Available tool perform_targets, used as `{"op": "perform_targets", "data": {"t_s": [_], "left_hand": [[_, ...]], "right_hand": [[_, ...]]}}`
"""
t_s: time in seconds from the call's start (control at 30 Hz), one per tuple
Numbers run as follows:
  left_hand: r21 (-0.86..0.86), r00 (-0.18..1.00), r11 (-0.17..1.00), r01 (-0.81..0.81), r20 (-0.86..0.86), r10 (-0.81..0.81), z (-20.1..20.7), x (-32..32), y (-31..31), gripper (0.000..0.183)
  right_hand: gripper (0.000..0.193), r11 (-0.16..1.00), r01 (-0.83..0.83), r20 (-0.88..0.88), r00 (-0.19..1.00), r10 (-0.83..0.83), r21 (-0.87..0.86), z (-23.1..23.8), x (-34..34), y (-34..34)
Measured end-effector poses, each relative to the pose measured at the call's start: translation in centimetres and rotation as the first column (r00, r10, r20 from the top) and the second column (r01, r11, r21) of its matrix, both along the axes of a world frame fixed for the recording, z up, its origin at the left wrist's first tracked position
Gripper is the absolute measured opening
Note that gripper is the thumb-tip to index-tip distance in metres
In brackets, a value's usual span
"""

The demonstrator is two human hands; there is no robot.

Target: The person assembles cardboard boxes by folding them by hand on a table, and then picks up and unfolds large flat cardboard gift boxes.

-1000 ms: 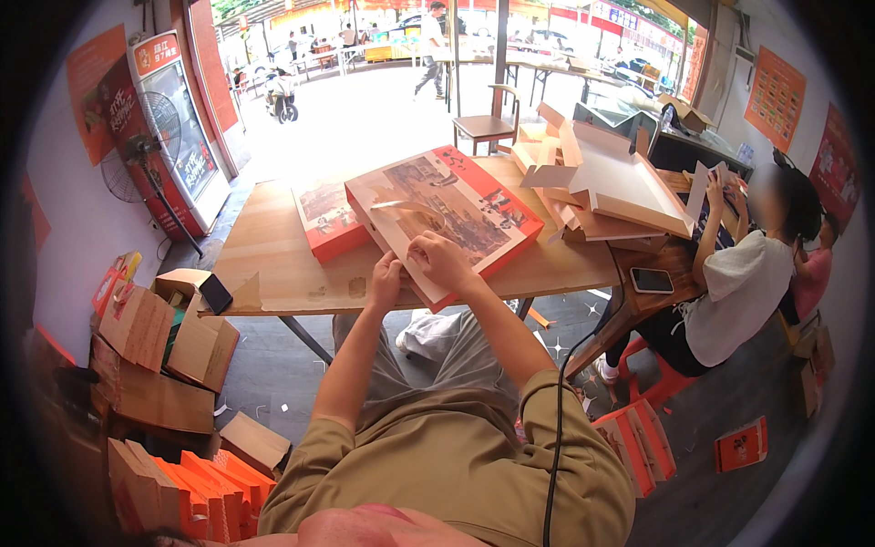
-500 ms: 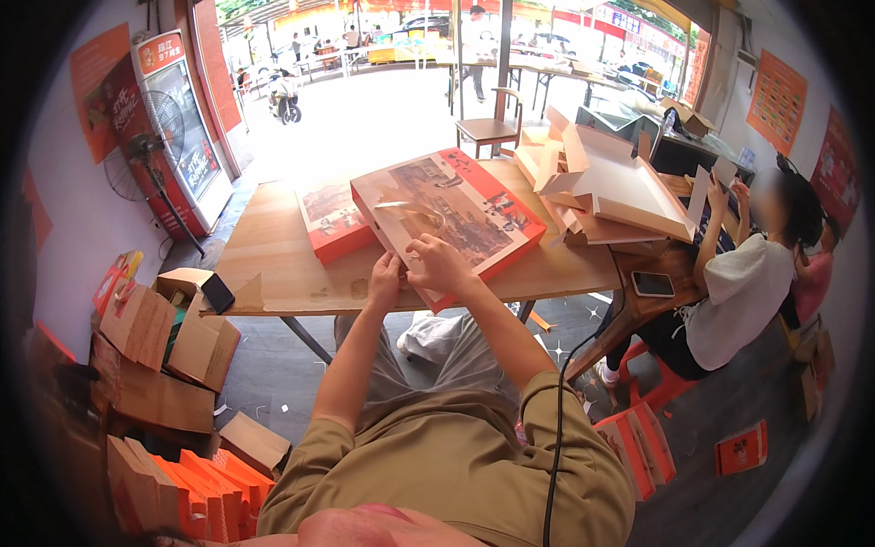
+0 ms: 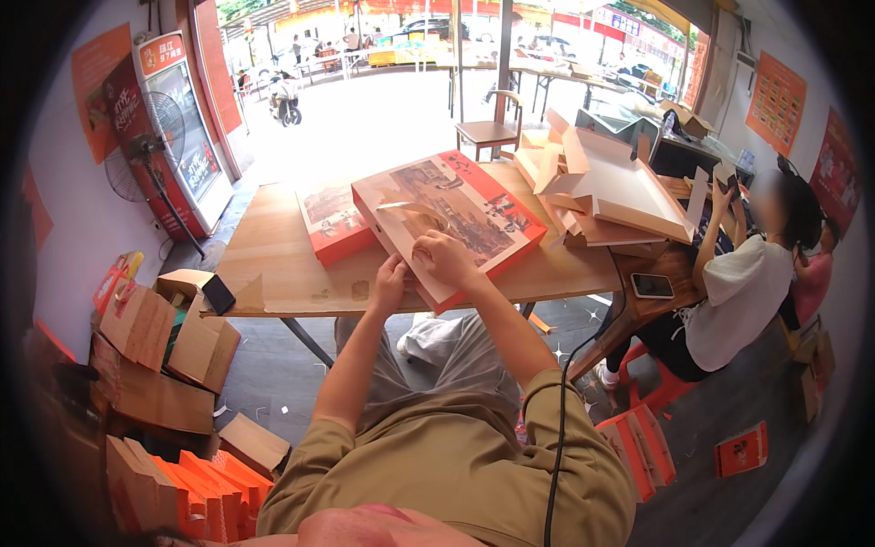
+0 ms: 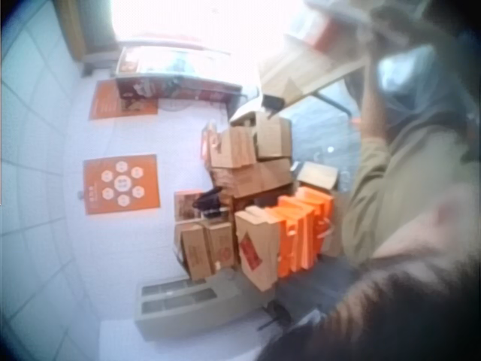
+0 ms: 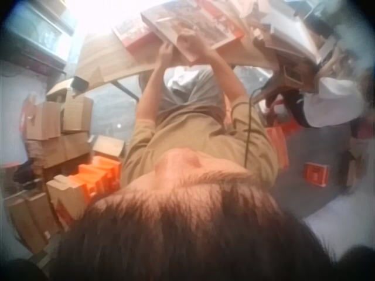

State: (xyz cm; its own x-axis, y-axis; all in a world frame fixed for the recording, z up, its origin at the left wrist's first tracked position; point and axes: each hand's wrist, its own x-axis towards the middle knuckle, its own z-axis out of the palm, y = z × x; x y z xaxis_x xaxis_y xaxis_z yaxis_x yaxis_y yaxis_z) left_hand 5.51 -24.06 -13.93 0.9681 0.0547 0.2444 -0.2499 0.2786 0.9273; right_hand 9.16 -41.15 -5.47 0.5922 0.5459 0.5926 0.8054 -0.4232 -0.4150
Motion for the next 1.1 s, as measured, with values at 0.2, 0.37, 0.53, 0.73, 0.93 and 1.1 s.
{"op": "perform_targets", "data": {"t_s": [0.2, 0.37, 0.53, 0.73, 0.93, 1.1], "left_hand": [[0.063, 0.999, 0.998, 0.018, 0.032, -0.02, -0.4, 0.3, 0.0, 0.021], [0.064, 0.999, 0.997, 0.045, 0.005, -0.045, -0.2, 0.2, 0.1, 0.022], [-0.037, 0.997, 0.996, 0.077, -0.018, -0.078, 0.0, 0.2, 0.1, 0.024], [-0.007, 0.996, 0.997, 0.081, -0.048, -0.081, -0.3, 0.3, 0.3, 0.022], [-0.045, 0.99, 0.991, 0.129, -0.055, -0.131, -0.1, 0.3, 0.4, 0.02], [-0.031, 0.994, 0.994, 0.104, -0.016, -0.105, -0.5, 0.5, 0.2, 0.016]], "right_hand": [[0.014, 1.0, 0.023, -0.053, 0.998, -0.024, -0.011, 0.1, 0.0, 0.1], [0.017, 1.0, 0.008, -0.057, 0.998, -0.007, 0.02, 0.4, -0.4, -0.1], [0.03, 0.992, -0.124, -0.066, 0.99, 0.124, 0.011, 0.8, -0.7, -0.6], [0.03, 0.988, -0.152, -0.064, 0.986, 0.153, 0.026, 0.2, 0.2, -0.8], [0.016, 0.99, -0.132, -0.032, 0.991, 0.133, 0.042, -0.8, 0.8, -1.1], [0.015, 0.994, -0.069, -0.056, 0.996, 0.073, 0.084, -1.4, 0.2, -0.8]]}}
